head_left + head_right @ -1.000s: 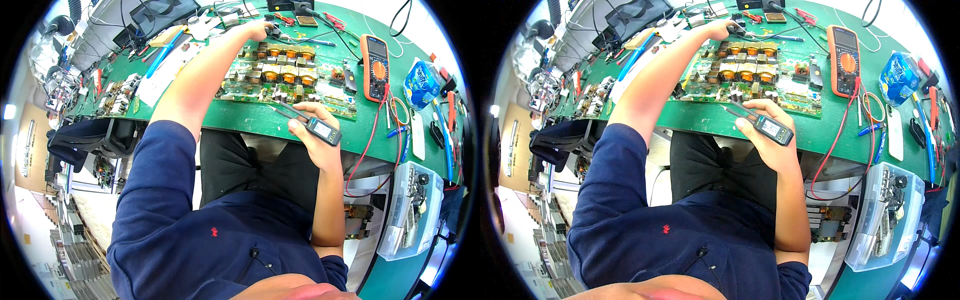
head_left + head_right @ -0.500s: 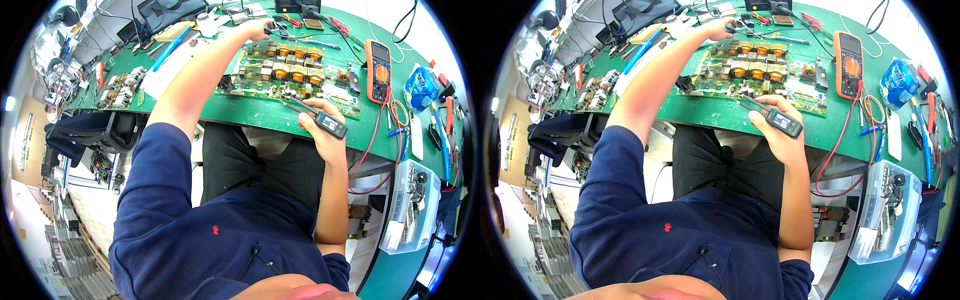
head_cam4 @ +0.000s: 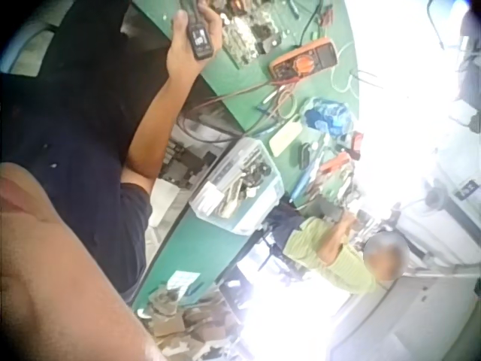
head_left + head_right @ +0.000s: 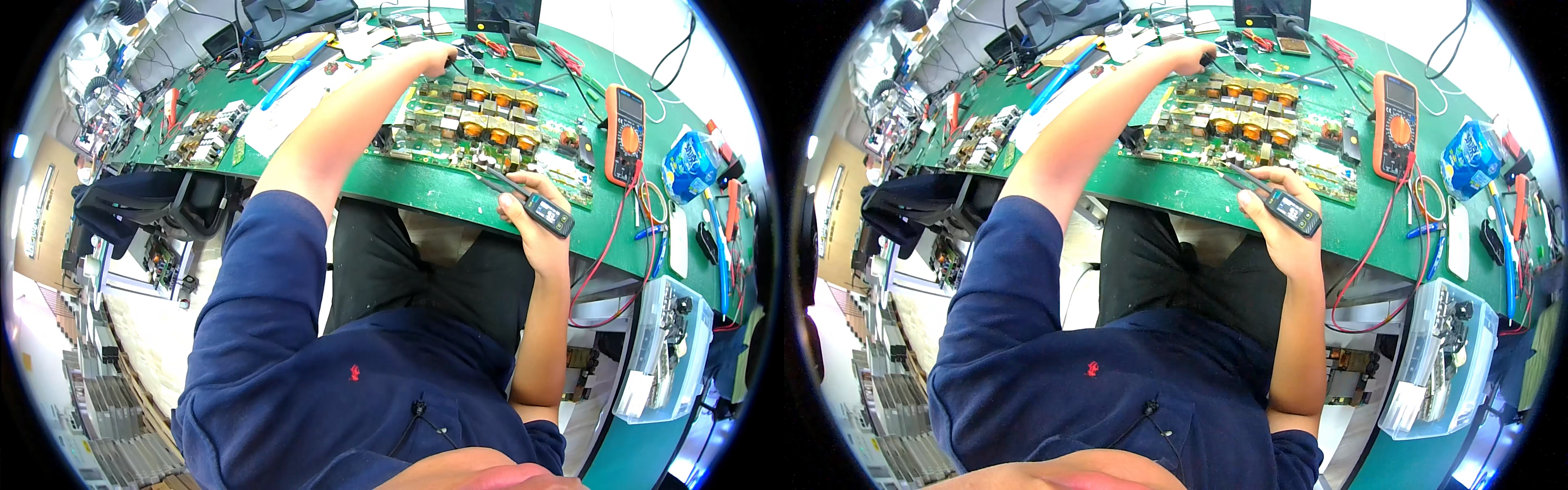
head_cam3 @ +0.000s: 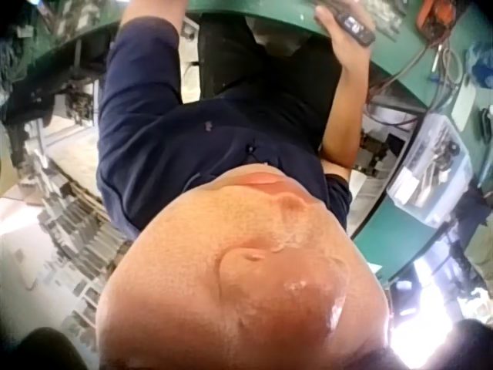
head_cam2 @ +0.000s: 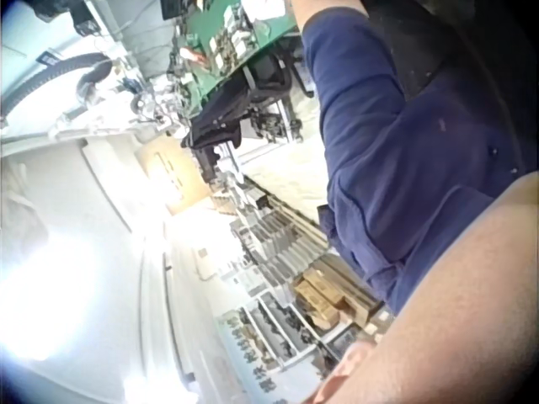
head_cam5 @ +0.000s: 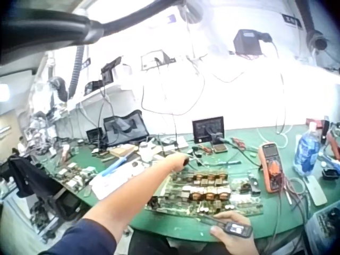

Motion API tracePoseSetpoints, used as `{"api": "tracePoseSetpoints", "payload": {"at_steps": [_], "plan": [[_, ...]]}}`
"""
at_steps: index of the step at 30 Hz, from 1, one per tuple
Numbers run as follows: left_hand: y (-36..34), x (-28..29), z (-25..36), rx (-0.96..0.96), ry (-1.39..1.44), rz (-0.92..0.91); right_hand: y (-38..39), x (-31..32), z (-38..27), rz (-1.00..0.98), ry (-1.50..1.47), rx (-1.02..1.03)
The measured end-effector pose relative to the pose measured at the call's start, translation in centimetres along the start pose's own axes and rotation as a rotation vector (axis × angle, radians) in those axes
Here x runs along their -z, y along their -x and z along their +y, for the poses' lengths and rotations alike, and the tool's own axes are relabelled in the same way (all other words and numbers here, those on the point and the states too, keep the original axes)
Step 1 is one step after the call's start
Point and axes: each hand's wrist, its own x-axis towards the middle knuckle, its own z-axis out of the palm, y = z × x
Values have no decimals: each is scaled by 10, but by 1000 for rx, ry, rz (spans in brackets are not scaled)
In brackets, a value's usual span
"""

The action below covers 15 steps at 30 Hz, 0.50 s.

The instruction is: The person measures and handles various electronic components including a capacitor and a relay with a digital caliper and by hand on a green workbench.

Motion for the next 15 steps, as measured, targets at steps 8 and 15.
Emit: {"api": "tracePoseSetpoints", "payload": {"at_steps": [8,15], "plan": [[21,30,22,95,52,12,1,2,0,9,38,22],[43,75,19,146,155,-200,0,4,2,24,65,21]]}}
